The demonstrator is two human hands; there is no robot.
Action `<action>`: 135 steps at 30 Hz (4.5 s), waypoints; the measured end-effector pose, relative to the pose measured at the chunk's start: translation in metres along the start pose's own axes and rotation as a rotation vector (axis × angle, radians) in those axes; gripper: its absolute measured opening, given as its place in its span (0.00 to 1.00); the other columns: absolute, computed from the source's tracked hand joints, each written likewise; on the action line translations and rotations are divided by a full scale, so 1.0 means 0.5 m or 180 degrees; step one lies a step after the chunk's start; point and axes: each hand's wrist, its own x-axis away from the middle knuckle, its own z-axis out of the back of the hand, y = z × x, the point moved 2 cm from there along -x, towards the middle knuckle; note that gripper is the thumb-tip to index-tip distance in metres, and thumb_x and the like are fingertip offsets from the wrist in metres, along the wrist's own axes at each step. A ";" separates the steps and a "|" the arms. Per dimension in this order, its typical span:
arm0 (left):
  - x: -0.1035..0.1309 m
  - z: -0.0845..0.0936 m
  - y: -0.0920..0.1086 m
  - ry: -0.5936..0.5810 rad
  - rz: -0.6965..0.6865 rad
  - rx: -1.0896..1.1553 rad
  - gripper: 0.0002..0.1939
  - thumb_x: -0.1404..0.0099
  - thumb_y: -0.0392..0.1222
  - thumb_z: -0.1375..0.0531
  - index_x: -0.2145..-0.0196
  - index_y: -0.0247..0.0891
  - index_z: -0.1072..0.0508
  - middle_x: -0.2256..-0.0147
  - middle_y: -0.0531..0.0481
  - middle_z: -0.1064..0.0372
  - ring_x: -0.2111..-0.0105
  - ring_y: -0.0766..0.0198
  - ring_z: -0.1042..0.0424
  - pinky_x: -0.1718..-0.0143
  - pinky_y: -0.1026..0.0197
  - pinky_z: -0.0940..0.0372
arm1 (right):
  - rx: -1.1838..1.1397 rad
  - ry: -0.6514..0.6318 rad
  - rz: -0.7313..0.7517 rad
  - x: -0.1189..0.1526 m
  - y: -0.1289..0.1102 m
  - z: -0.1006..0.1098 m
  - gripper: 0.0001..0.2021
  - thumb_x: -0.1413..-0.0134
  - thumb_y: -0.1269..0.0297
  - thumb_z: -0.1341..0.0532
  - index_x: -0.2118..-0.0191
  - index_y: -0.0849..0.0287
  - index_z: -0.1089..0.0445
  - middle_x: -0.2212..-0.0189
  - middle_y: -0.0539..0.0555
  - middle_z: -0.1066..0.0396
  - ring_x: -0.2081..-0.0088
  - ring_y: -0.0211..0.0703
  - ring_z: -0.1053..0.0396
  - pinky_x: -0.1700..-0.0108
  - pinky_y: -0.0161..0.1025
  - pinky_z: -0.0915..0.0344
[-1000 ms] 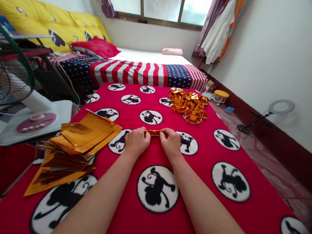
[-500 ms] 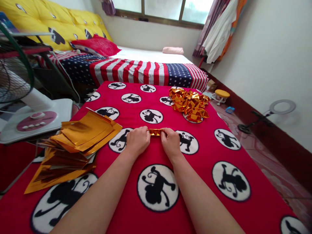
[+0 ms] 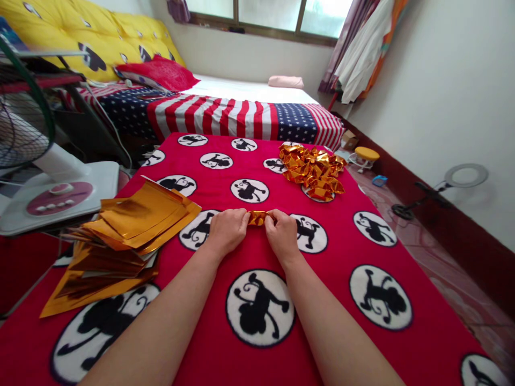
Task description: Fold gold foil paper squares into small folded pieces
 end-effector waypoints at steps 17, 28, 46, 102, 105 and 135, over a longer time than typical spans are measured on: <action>0.000 0.002 0.003 0.0158 0.0504 0.0422 0.24 0.27 0.50 0.57 0.67 0.41 0.25 0.69 0.47 0.23 0.69 0.59 0.27 0.72 0.59 0.52 | -0.0429 0.0193 -0.0138 0.015 -0.013 -0.005 0.11 0.42 0.68 0.46 0.72 0.58 0.29 0.78 0.50 0.29 0.76 0.38 0.34 0.70 0.35 0.44; 0.003 0.000 0.009 0.0255 0.0739 0.0687 0.24 0.29 0.52 0.54 0.70 0.41 0.24 0.71 0.46 0.24 0.71 0.59 0.28 0.73 0.59 0.53 | -0.0637 0.0271 -0.0204 0.019 -0.012 -0.007 0.10 0.42 0.67 0.46 0.71 0.58 0.29 0.78 0.50 0.29 0.76 0.38 0.35 0.71 0.35 0.45; 0.004 -0.003 0.015 0.0235 0.0804 0.0738 0.24 0.28 0.52 0.56 0.65 0.41 0.22 0.69 0.45 0.22 0.68 0.58 0.27 0.72 0.59 0.51 | -0.1058 0.0387 -0.0334 0.020 -0.018 0.002 0.12 0.42 0.64 0.47 0.73 0.58 0.31 0.77 0.49 0.30 0.75 0.38 0.36 0.70 0.34 0.43; 0.009 0.007 0.017 0.0299 0.0663 0.0907 0.24 0.28 0.50 0.57 0.69 0.41 0.26 0.71 0.46 0.25 0.70 0.60 0.28 0.72 0.60 0.53 | -0.1719 0.0591 -0.0589 0.014 -0.008 0.005 0.10 0.42 0.56 0.42 0.66 0.58 0.32 0.74 0.50 0.30 0.73 0.38 0.33 0.69 0.34 0.37; 0.009 0.008 0.017 0.0345 0.0709 0.0766 0.24 0.28 0.51 0.57 0.71 0.40 0.27 0.72 0.46 0.25 0.71 0.61 0.29 0.73 0.59 0.54 | -0.1704 0.0603 -0.0589 0.015 -0.008 0.005 0.10 0.42 0.57 0.42 0.68 0.58 0.32 0.75 0.49 0.30 0.74 0.38 0.33 0.69 0.34 0.37; 0.001 -0.003 -0.003 0.0371 0.0879 0.1667 0.27 0.29 0.56 0.56 0.72 0.40 0.26 0.77 0.49 0.28 0.72 0.60 0.30 0.72 0.62 0.50 | 0.0124 0.1458 -0.0253 -0.163 0.150 0.045 0.12 0.49 0.66 0.40 0.58 0.63 0.32 0.61 0.61 0.31 0.65 0.47 0.32 0.56 0.44 0.35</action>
